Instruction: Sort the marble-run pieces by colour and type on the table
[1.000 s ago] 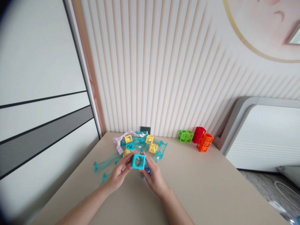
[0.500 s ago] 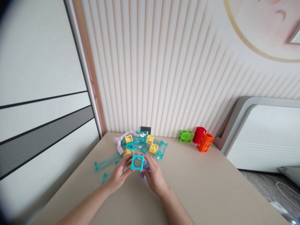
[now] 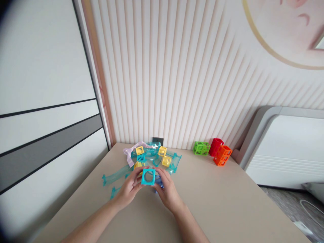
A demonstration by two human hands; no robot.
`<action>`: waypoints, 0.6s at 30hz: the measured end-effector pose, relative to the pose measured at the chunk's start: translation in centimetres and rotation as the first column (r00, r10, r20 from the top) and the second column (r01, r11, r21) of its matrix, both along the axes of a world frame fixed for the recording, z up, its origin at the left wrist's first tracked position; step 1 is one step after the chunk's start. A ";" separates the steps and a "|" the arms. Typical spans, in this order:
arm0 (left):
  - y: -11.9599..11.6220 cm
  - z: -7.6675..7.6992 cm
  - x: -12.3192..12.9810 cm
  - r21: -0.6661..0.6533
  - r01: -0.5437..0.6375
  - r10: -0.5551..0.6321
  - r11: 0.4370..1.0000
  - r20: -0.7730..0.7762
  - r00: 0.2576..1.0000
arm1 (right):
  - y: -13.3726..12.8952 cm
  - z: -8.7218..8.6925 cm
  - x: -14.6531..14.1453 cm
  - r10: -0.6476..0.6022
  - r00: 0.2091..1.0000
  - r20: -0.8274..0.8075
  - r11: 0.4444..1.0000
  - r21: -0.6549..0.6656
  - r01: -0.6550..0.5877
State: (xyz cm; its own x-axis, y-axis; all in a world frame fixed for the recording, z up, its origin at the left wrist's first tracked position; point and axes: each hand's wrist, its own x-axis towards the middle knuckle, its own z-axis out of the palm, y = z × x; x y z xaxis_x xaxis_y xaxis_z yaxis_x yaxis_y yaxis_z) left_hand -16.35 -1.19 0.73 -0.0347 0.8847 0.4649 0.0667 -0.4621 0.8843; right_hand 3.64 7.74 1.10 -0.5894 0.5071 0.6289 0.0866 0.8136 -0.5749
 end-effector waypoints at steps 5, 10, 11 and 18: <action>-0.1 0.4 -1.1 0.080 -0.109 0.129 0.991 -0.301 0.945 | 0.0 -0.5 -0.1 -0.074 0.997 0.003 0.997 0.032 0.074; 0.9 2.4 -4.6 0.239 -0.532 0.578 0.812 -0.455 0.678 | 0.1 -1.1 -0.5 -0.167 0.985 -0.036 0.985 0.041 0.168; 1.5 2.8 -5.3 0.233 -0.592 0.612 0.772 -0.525 0.591 | 0.1 -1.2 -0.5 -0.172 0.985 -0.031 0.983 0.055 0.173; 5.7 3.4 -7.3 0.111 -0.598 0.479 0.793 -0.721 0.501 | -0.8 -0.4 -0.5 -0.092 0.996 0.010 0.988 0.125 0.090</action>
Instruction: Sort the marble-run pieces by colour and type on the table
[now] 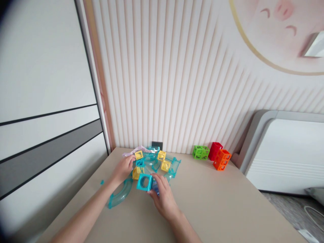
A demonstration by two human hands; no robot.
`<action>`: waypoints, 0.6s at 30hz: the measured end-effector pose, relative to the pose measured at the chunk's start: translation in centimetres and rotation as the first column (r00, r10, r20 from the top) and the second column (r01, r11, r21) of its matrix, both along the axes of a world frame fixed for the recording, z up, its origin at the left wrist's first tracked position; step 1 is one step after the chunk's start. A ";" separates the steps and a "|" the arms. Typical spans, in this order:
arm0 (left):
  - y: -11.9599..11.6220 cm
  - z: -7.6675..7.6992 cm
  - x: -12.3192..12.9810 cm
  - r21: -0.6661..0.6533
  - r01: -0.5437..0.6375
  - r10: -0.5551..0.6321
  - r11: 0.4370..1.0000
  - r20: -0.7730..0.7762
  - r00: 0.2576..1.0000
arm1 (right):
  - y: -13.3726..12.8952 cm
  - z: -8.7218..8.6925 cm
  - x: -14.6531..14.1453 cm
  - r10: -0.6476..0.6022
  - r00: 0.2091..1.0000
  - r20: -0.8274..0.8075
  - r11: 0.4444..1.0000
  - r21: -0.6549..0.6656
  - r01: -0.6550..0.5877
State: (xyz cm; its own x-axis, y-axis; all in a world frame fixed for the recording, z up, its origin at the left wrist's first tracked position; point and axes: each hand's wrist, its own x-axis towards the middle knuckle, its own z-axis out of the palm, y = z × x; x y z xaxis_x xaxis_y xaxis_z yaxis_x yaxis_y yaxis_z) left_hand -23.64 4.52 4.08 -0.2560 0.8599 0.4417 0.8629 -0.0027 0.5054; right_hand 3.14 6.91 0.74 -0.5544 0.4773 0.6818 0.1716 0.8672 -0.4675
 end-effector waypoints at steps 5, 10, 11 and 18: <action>0.6 -1.2 0.4 -0.121 0.014 -0.019 0.993 -0.039 0.999 | -0.5 1.0 0.2 0.020 1.000 0.015 1.000 0.013 -0.020; -0.1 -1.6 0.4 -0.180 0.019 -0.034 0.984 -0.082 0.996 | -0.7 1.5 0.1 0.059 0.997 0.045 0.998 0.005 -0.059; -0.3 -1.7 0.4 -0.191 0.016 -0.034 0.982 -0.093 0.995 | -0.8 1.6 0.1 0.067 0.996 0.052 0.998 0.002 -0.067; -0.7 -2.4 0.9 -0.248 -0.014 -0.028 0.969 -0.165 0.986 | -1.1 2.0 0.0 0.075 0.995 0.066 0.997 0.019 -0.076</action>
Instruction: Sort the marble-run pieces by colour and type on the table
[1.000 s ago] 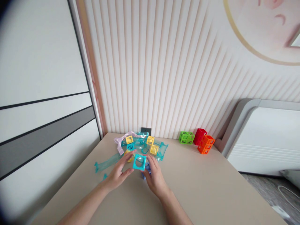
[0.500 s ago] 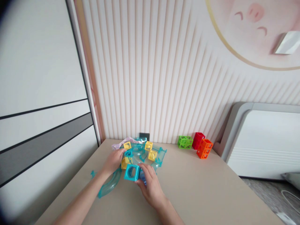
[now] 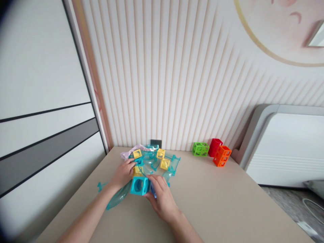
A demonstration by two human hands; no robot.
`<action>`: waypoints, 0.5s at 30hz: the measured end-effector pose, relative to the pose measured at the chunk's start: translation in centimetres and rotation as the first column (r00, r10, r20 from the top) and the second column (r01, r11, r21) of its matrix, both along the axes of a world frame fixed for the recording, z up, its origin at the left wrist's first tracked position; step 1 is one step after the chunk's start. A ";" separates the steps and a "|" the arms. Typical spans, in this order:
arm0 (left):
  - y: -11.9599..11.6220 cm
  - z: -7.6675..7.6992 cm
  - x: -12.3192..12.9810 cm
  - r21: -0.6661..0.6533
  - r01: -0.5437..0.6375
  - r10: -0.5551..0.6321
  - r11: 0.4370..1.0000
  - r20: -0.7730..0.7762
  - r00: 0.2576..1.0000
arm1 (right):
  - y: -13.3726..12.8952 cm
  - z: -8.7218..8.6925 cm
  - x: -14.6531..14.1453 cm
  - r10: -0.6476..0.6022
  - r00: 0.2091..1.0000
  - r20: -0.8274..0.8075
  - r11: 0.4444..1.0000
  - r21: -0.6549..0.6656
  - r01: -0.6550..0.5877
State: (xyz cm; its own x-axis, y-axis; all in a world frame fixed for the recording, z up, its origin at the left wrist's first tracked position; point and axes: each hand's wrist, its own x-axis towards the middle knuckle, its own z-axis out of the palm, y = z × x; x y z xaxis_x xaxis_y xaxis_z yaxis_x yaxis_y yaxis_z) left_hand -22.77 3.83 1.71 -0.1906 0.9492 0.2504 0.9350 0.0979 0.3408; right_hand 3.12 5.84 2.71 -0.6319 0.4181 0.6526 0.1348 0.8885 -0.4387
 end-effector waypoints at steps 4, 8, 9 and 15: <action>0.0 -0.3 0.3 -0.007 -0.024 0.024 1.000 -0.029 0.999 | 0.1 -0.2 0.0 -0.014 1.000 0.005 1.000 -0.016 0.014; 0.0 -0.4 0.5 0.007 -0.022 0.023 1.000 -0.034 0.999 | 0.1 -0.5 0.0 -0.009 1.000 0.012 1.000 -0.027 0.010; 0.0 -0.4 0.5 0.013 -0.022 0.022 1.000 -0.033 0.999 | 0.1 -0.5 0.0 -0.006 1.000 0.017 1.000 -0.029 0.006; 0.0 -0.4 0.8 0.040 -0.013 0.013 0.999 -0.021 1.000 | 0.1 -0.2 -0.2 0.005 1.000 0.023 1.000 -0.025 -0.005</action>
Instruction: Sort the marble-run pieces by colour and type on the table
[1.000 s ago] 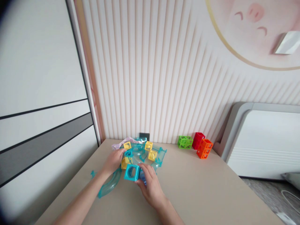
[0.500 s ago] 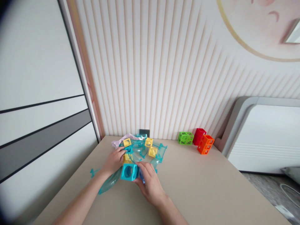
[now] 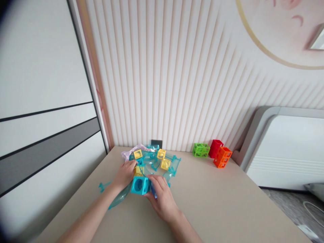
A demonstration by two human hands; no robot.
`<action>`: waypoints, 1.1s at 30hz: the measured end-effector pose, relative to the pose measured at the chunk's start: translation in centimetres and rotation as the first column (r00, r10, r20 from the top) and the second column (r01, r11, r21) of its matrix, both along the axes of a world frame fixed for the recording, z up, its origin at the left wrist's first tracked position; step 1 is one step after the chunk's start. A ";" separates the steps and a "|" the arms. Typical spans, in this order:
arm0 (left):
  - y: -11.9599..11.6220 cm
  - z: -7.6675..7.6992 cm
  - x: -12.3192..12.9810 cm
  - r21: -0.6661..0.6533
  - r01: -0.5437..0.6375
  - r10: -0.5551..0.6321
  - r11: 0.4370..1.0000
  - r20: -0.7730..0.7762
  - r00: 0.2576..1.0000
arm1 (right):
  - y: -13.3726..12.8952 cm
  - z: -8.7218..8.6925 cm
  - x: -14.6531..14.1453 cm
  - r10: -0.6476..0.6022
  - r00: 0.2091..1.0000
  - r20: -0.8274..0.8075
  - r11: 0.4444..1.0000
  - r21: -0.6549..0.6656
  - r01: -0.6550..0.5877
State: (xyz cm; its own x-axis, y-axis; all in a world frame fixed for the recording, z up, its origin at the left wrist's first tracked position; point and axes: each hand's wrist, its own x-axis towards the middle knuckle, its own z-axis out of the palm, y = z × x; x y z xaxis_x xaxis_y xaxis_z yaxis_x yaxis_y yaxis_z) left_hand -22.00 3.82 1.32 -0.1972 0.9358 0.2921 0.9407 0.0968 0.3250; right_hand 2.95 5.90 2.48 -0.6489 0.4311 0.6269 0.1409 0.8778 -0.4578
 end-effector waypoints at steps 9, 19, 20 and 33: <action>-0.2 0.4 0.5 0.019 -0.009 0.009 1.000 0.011 1.000 | -0.1 0.1 0.0 -0.007 1.000 0.003 1.000 0.007 0.007; -0.2 0.6 0.5 0.085 0.016 -0.020 0.996 0.051 0.998 | -0.1 0.1 0.0 -0.018 1.000 -0.003 1.000 0.019 0.018; -0.1 0.5 0.4 0.094 0.017 -0.022 0.995 0.059 0.998 | -0.1 0.1 0.0 -0.020 1.000 -0.003 1.000 0.020 0.020; -0.3 0.2 0.6 0.159 0.039 -0.067 0.986 0.172 0.983 | 0.1 -0.1 -0.1 -0.028 0.999 -0.017 0.999 0.020 0.028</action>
State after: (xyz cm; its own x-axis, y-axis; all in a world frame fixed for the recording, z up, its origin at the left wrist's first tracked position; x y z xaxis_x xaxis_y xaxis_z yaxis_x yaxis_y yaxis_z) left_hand -21.45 3.51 1.55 -0.2096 0.8928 0.3988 0.8696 -0.0162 0.4934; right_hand 2.85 6.01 2.35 -0.6264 0.4360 0.6462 0.1583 0.8828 -0.4422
